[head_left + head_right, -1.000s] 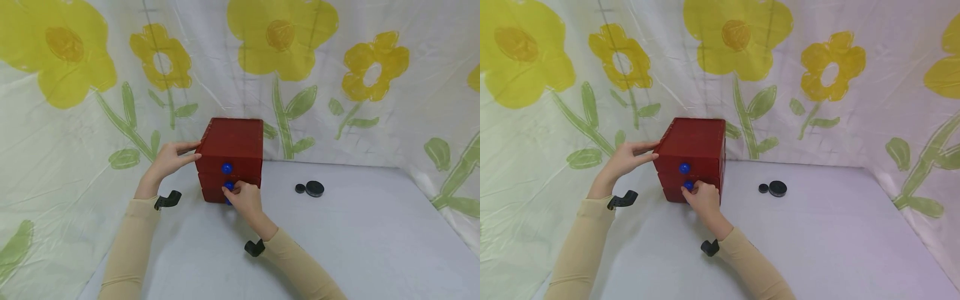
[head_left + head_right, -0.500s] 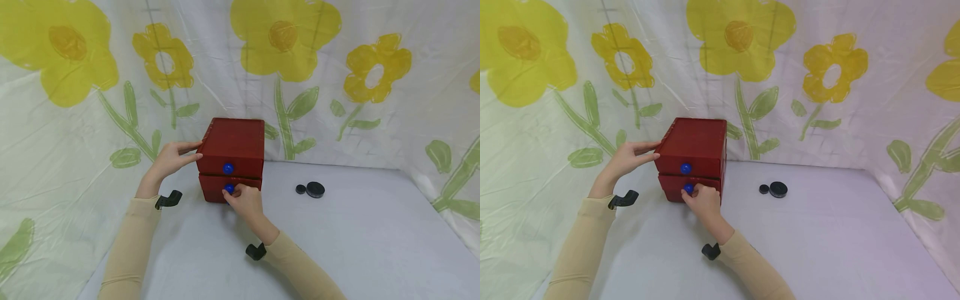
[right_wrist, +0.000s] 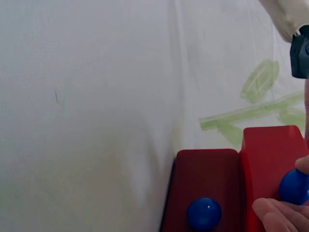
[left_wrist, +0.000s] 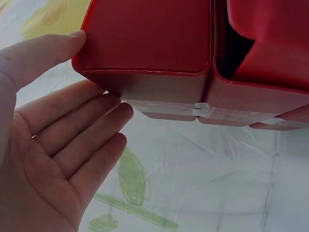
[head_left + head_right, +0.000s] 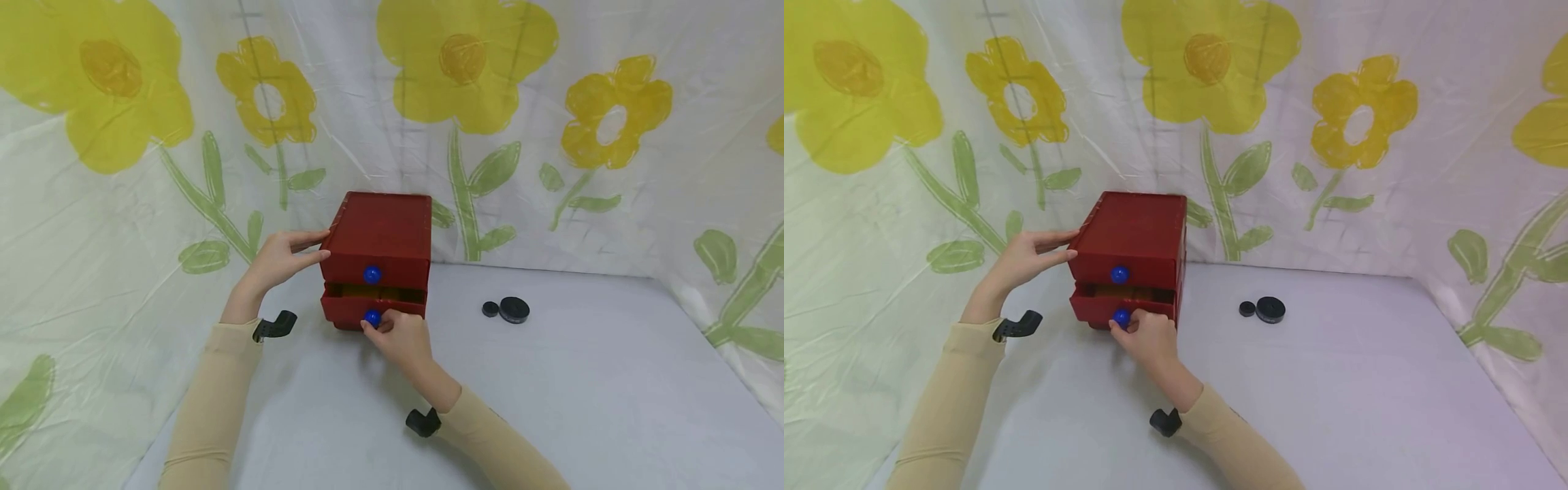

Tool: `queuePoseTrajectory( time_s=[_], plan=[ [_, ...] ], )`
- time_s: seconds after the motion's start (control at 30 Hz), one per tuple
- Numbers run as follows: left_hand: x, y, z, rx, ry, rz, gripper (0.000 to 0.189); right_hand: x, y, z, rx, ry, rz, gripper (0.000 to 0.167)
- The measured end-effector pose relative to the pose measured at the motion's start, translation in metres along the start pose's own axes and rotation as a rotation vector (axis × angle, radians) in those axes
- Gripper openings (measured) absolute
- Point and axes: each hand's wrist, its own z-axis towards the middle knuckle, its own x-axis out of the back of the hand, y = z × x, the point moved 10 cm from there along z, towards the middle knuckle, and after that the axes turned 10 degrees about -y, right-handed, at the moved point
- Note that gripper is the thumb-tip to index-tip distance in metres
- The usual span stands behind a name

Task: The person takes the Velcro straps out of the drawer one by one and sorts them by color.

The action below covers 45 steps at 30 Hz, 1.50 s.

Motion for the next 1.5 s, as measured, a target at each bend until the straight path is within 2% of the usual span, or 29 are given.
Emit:
queuePoseTrajectory(
  time_s=[0.37, 0.67, 1.3, 1.5],
  plan=[
    [-0.001, -0.001, 0.0, 0.001, -0.002, -0.019, 0.053, 0.003, -0.01, -0.013, 0.052, -0.017, -0.014, 0.033],
    [0.0, -0.002, 0.0, 0.009, -0.002, -0.02, 0.051, 0.003, -0.015, -0.02, 0.057, -0.037, -0.025, 0.032],
    [0.0, 0.001, -0.001, 0.02, 0.002, -0.009, 0.055, 0.009, -0.025, -0.032, 0.101, -0.001, -0.068, 0.032],
    [0.0, 0.0, -0.001, 0.022, -0.001, -0.005, 0.055, 0.008, -0.025, -0.033, 0.096, -0.016, -0.063, 0.032]
  ],
)
